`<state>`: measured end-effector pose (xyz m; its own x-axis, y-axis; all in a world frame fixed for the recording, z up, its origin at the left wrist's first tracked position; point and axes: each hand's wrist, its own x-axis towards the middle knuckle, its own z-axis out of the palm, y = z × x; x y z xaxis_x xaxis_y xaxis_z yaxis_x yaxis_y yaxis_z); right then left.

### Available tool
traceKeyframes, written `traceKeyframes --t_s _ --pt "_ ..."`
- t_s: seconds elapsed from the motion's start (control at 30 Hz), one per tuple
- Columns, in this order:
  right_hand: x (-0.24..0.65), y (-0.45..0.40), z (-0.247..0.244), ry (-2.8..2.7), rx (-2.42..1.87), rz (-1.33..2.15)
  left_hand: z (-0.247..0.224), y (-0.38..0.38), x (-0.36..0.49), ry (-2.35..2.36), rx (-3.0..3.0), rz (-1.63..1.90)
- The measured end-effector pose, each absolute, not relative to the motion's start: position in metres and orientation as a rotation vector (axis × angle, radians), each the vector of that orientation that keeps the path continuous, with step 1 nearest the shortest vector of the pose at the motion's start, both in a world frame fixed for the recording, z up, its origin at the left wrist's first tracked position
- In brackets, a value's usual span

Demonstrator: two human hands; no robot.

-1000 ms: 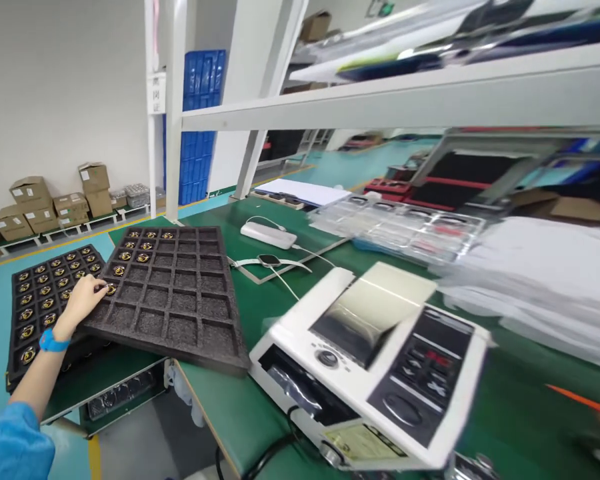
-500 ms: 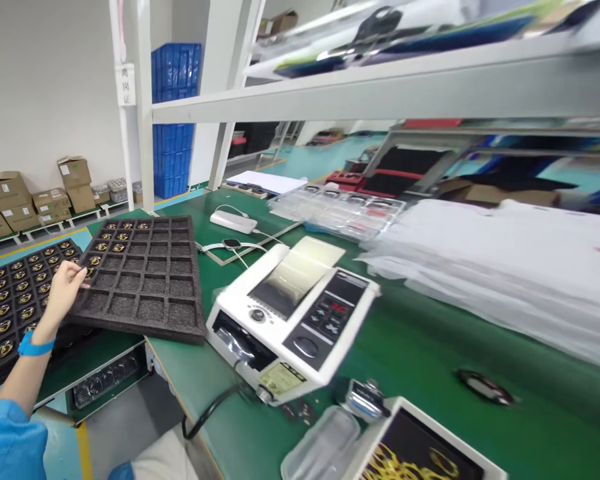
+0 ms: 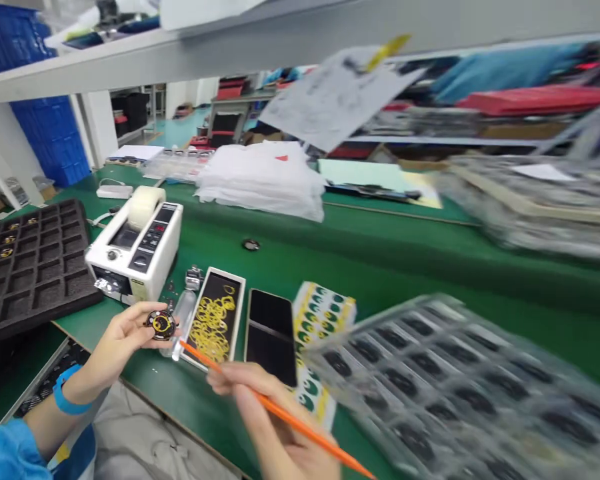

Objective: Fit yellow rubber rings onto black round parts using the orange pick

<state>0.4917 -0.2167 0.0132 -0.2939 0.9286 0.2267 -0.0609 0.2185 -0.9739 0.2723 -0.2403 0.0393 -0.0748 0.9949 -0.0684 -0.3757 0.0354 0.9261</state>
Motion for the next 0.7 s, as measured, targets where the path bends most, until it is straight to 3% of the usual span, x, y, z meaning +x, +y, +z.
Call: traceKeyframes --t_s 0.3,0.7 --pt "0.466 -0.227 -0.012 -1.354 -0.697 1.207 0.04 -0.237 0.285 1.024 0.978 1.219" --pt "0.497 -0.22 0.0 -2.109 -0.307 0.343 0.047 -0.237 0.293 0.969 0.904 1.182"
